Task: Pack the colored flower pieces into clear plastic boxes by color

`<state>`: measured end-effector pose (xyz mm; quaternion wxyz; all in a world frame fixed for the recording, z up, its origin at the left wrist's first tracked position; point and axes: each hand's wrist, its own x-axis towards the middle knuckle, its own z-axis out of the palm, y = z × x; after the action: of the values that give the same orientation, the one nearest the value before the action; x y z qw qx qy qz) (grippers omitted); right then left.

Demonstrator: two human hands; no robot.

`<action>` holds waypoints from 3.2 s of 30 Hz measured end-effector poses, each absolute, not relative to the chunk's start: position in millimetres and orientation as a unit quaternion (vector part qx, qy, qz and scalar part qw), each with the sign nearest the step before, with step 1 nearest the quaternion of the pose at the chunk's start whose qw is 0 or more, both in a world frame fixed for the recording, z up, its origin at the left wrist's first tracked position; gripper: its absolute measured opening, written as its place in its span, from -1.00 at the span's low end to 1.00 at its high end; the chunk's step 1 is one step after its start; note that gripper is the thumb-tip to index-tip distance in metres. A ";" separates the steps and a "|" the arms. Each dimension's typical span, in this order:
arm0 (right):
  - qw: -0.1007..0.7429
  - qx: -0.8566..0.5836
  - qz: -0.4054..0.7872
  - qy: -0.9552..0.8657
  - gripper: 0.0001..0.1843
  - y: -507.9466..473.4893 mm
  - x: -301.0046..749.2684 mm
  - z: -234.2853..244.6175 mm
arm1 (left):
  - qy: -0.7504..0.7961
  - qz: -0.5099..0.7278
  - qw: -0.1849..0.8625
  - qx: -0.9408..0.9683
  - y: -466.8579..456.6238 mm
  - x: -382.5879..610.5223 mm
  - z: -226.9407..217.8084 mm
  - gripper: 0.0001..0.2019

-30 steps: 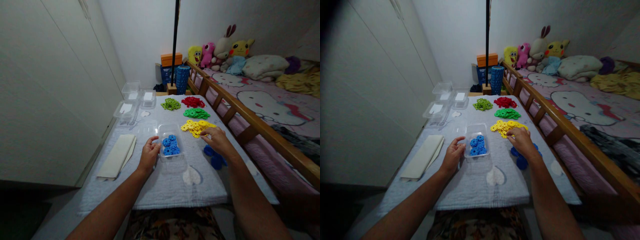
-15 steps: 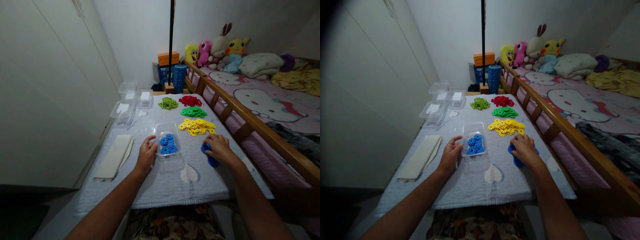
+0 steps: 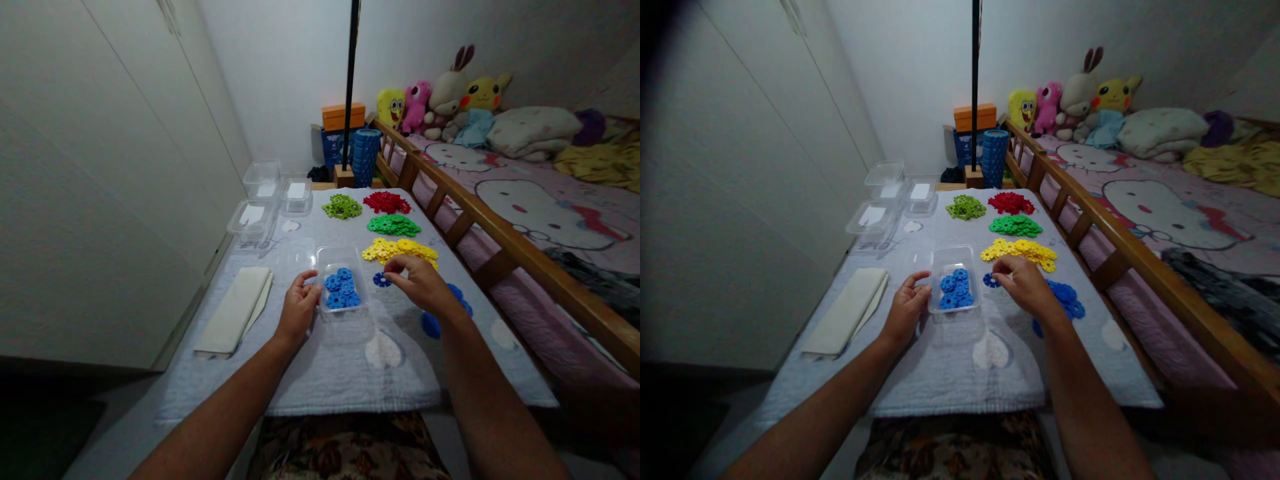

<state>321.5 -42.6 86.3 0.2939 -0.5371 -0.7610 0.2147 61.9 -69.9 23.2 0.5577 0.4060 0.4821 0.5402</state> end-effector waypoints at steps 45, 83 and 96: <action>0.015 -0.600 -0.009 -0.800 -0.68 -106.6 407.4 33.4 | 0.486 0.538 0.542 0.425 -69.5 59.7 18.8 -0.54; 0.238 -0.497 0.061 -0.832 -0.90 -7.6 260.7 62.0 | 0.480 0.540 0.559 0.407 -71.0 62.9 25.1 -0.52; 0.288 -0.638 0.010 -0.714 -0.80 -59.3 399.1 32.8 | 0.479 0.534 0.549 0.429 -68.8 58.5 18.9 -0.54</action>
<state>399.1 -59.3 32.8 0.2878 -0.6377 -0.7144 0.0104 58.5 -68.8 18.9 0.5493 0.4293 0.4789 0.5336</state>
